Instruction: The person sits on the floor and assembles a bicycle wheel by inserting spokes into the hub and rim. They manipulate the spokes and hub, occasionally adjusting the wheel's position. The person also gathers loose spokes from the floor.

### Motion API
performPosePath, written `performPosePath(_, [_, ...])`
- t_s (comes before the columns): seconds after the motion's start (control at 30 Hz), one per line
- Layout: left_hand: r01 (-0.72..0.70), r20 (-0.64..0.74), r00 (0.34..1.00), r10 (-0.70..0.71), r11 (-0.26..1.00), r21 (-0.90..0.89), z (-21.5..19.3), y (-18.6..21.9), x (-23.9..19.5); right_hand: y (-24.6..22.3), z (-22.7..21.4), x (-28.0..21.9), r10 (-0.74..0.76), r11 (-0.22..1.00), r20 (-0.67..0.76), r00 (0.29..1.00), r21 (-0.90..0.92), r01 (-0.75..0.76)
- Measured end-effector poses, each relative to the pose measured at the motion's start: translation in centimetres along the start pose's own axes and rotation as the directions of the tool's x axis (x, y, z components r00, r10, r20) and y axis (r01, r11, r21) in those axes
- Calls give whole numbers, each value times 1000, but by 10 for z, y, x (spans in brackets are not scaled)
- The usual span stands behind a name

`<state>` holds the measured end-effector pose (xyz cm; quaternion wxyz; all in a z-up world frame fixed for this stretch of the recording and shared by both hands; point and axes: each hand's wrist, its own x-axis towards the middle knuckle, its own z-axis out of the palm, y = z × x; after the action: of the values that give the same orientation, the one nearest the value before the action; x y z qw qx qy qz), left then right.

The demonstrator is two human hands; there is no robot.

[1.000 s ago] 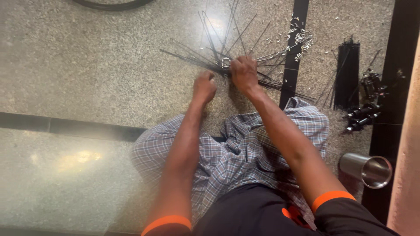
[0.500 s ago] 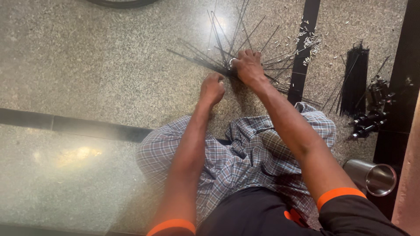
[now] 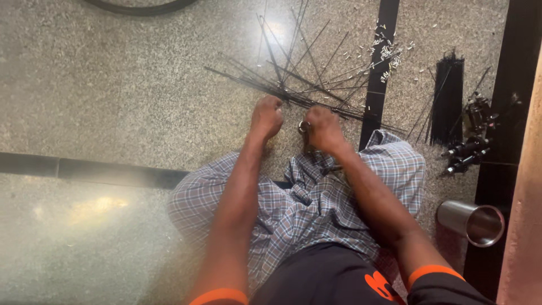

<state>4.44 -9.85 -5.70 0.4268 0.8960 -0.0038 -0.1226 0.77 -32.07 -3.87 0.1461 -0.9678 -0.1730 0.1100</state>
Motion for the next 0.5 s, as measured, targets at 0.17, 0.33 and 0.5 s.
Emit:
performPosePath(0.17, [49,-54,997,-50,999,-6,-2,-4,-2,91,9,54,383,923,-316,868,171,-345])
performPosePath(0.33, [54,-116,992,-55,998,-8,-5,-6,3,145,-19,56,763,646,-284,581,295,-704])
performPosePath(0.5, [47,-97,994,-45,999,17,-6,-2,7,126,-42,65,872,480,-95,480,355,-802])
